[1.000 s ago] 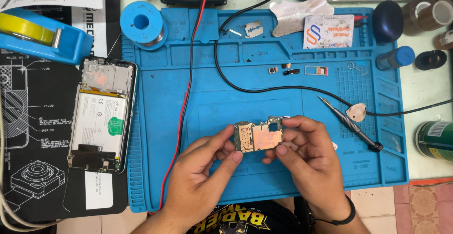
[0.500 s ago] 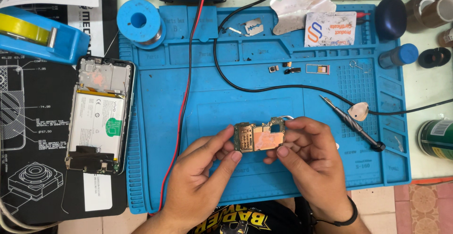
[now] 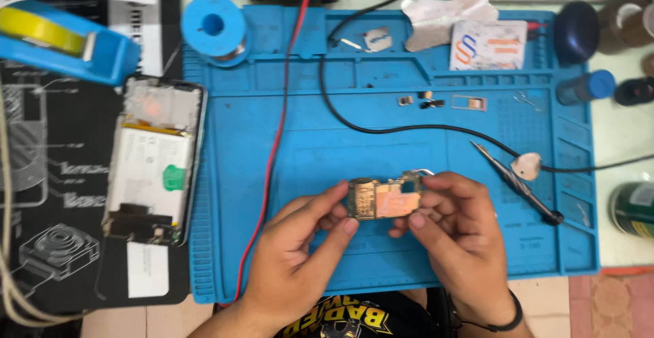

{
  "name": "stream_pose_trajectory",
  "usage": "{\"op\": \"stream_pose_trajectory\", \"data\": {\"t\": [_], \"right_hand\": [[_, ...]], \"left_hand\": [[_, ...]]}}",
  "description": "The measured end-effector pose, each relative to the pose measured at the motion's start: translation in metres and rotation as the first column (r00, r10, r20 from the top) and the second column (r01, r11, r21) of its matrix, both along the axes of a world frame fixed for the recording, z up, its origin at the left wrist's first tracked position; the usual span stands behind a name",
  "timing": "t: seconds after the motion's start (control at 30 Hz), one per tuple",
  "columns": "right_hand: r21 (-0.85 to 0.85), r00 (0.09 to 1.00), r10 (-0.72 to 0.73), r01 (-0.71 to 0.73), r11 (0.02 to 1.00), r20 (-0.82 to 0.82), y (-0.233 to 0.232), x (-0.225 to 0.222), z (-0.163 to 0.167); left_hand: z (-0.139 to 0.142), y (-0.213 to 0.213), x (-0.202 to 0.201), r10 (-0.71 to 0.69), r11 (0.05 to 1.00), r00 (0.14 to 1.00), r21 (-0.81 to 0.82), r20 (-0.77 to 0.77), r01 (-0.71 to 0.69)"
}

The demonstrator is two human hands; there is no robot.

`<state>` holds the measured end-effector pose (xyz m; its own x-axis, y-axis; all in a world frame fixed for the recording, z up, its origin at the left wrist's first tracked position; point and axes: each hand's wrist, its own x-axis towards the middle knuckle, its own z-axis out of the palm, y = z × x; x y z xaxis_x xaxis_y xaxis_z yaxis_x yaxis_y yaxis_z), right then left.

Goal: The person disassembles a smartphone by removing the motherboard and then uses a screwdriver to loosen screws around the battery area. The person handles the motherboard, battery, and screws while working on the phone's internal components.

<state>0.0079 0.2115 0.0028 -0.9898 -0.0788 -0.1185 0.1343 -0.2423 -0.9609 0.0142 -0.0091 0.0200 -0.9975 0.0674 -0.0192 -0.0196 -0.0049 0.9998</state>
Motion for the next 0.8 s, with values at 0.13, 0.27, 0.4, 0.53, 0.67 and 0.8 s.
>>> {"op": "stream_pose_trajectory", "data": {"t": [0.13, 0.27, 0.4, 0.53, 0.67, 0.8], "right_hand": [[-0.020, 0.999, -0.014, 0.013, 1.000, -0.029, 0.006, 0.000, -0.004], [0.010, 0.999, -0.026, 0.026, 1.000, -0.041, 0.012, 0.000, -0.008], [0.017, 0.998, -0.038, 0.039, 0.999, -0.049, 0.015, 0.001, -0.011], [-0.011, 0.998, -0.040, 0.039, 0.999, -0.051, 0.016, 0.000, -0.012], [-0.019, 0.997, -0.042, 0.041, 0.999, -0.063, 0.016, 0.000, -0.011], [-0.011, 0.997, -0.036, 0.035, 0.999, -0.063, 0.013, -0.001, -0.013]], "left_hand": [[0.001, 0.003, 0.000, 0.010, 1.000, 1.000, 0.021, 0.026, -0.011], [0.001, 0.005, -0.001, -0.004, 1.000, 1.000, 0.018, -0.007, 0.004], [0.002, 0.006, -0.001, -0.001, 0.998, 1.000, 0.056, -0.020, 0.002], [0.003, 0.006, -0.002, -0.005, 0.999, 0.999, 0.048, -0.033, 0.006], [0.002, 0.006, -0.002, -0.004, 0.999, 1.000, 0.051, -0.007, 0.004], [-0.002, 0.006, -0.001, 0.013, 0.999, 1.000, 0.044, -0.008, -0.012]]}}
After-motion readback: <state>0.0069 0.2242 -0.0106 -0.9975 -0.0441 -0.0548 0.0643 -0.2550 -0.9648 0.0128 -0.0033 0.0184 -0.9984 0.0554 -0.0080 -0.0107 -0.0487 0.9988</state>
